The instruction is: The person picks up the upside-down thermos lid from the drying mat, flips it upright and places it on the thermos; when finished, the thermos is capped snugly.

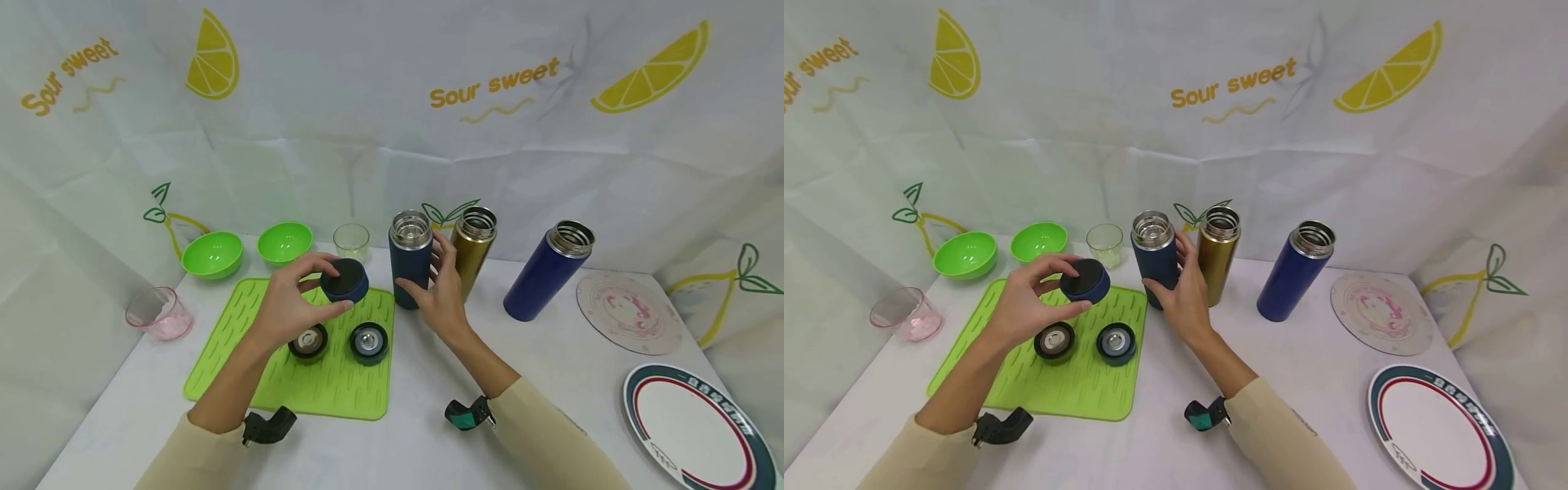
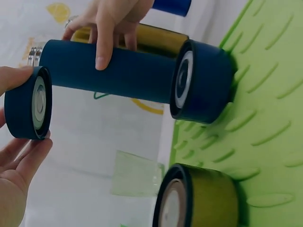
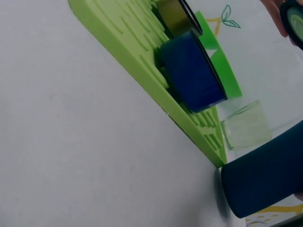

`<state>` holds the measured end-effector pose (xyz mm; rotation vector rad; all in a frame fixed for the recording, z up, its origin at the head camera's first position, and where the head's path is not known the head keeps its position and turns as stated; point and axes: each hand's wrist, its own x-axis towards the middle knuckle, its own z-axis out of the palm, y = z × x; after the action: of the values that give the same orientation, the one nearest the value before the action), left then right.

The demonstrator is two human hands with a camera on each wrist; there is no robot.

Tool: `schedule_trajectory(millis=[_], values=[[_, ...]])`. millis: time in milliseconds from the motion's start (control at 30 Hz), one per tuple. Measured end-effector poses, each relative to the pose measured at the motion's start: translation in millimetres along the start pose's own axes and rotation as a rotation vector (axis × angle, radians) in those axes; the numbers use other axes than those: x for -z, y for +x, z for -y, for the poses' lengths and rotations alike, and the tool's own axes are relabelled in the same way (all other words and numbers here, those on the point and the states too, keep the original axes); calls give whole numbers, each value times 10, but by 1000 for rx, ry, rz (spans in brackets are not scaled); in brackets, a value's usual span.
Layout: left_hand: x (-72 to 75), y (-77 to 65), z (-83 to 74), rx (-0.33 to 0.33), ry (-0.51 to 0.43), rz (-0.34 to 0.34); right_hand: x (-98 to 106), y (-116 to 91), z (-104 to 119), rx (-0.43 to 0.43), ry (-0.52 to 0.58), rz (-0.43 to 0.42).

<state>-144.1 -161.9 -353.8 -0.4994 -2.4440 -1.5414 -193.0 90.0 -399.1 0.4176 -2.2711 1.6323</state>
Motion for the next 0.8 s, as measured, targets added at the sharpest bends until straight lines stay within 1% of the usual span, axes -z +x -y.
schedule_trajectory(millis=[67,233,367,500,700,800], values=[[1,37,-30,-10,-1,-6,55,-26,24,6,18,15],[-13,137,-105,-31,10,-11,187,-91,62,30,14,63],[-15,243,-189,-48,12,-11,273,-131,75,55,-28,97],[-17,373,-312,-69,0,-5,344,-156,74,55,-76,130],[-61,555,-486,-139,-41,30,452,-150,92,55,-106,215],[-98,608,-535,-153,-56,60,510,-128,113,59,-121,262]])
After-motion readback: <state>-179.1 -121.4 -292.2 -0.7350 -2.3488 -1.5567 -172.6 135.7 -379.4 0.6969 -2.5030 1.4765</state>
